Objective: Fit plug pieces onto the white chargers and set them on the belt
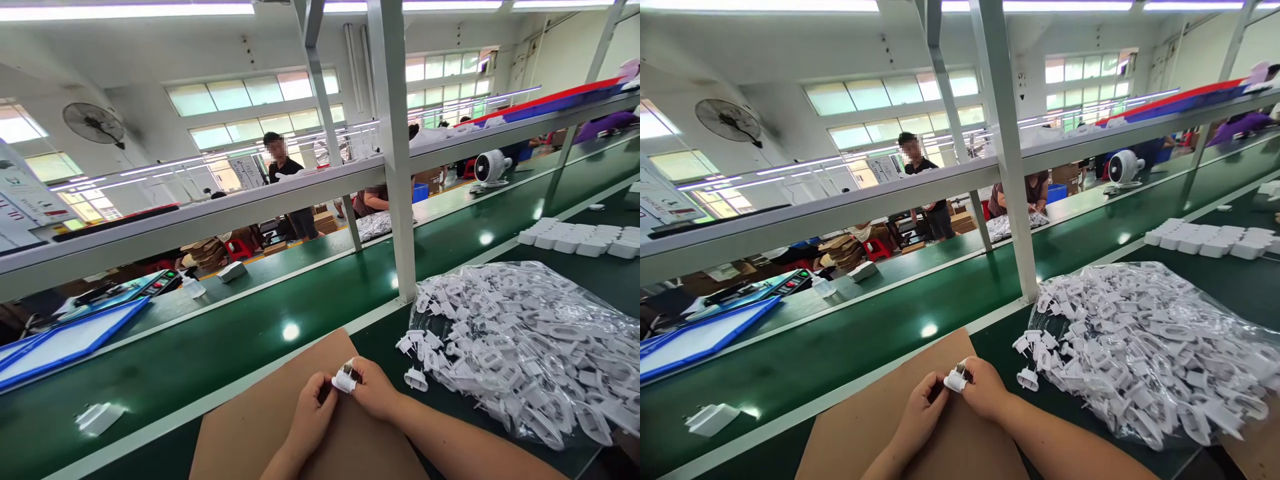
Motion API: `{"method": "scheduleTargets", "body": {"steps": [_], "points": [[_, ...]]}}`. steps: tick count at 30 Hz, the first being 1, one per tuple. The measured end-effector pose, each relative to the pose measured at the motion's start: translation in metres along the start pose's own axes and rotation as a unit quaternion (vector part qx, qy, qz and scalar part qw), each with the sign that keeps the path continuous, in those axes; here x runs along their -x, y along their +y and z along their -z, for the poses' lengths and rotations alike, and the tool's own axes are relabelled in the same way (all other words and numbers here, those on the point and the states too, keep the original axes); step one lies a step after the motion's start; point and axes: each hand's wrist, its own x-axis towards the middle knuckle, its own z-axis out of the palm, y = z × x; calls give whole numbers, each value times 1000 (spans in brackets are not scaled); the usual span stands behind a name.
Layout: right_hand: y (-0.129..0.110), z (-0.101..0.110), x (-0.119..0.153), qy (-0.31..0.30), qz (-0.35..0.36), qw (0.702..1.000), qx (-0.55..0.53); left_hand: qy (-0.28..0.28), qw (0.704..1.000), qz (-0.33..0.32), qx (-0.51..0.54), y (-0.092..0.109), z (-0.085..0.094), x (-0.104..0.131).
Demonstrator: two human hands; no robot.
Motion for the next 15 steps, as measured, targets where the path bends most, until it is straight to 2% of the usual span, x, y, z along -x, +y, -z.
{"method": "scheduleTargets", "body": {"steps": [15], "points": [[1, 0, 0, -6, 14, 1000, -15, 6, 1000, -11, 2, -6, -1, -1]]}}
